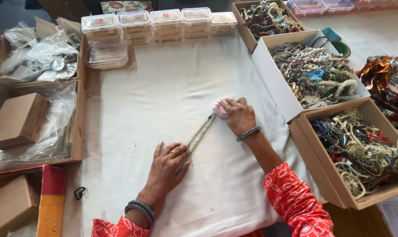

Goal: Cleaning necklaces with a cloth and sorting them into boxes, plastic containers, and small pouches.

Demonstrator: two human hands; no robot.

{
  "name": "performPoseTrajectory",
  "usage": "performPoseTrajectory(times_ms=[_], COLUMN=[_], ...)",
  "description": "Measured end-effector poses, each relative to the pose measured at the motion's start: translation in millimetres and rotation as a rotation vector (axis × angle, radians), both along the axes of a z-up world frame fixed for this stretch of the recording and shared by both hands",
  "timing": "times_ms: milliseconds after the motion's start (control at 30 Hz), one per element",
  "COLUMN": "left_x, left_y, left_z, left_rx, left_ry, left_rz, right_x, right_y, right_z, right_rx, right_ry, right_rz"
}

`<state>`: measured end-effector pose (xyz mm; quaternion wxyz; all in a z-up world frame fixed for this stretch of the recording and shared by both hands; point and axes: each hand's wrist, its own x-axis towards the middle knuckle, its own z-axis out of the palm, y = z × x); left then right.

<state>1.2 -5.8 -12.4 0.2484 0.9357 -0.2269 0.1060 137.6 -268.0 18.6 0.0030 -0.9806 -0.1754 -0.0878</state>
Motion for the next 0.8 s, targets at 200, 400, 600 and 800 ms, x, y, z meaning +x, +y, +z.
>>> performPoseTrajectory(times_ms=[200,400,600,800], left_x=[-2,-1,0,4], left_y=[0,2,1,14], left_z=[3,3,1,4], left_rx=[0.023,-0.031,-0.027,0.023], left_ry=[0.033,-0.032,-0.020,-0.091], left_rz=[-0.016,-0.007,-0.003,0.073], right_x=[-71,13,-48,-25], right_y=[41,-13,20,-13], right_z=[-13,-13,-31,-3], right_rx=[0.040,-0.295,-0.109,0.156], right_ry=[-0.095,-0.205,-0.172,-0.001], right_rz=[0.409,0.320,0.398,0.150])
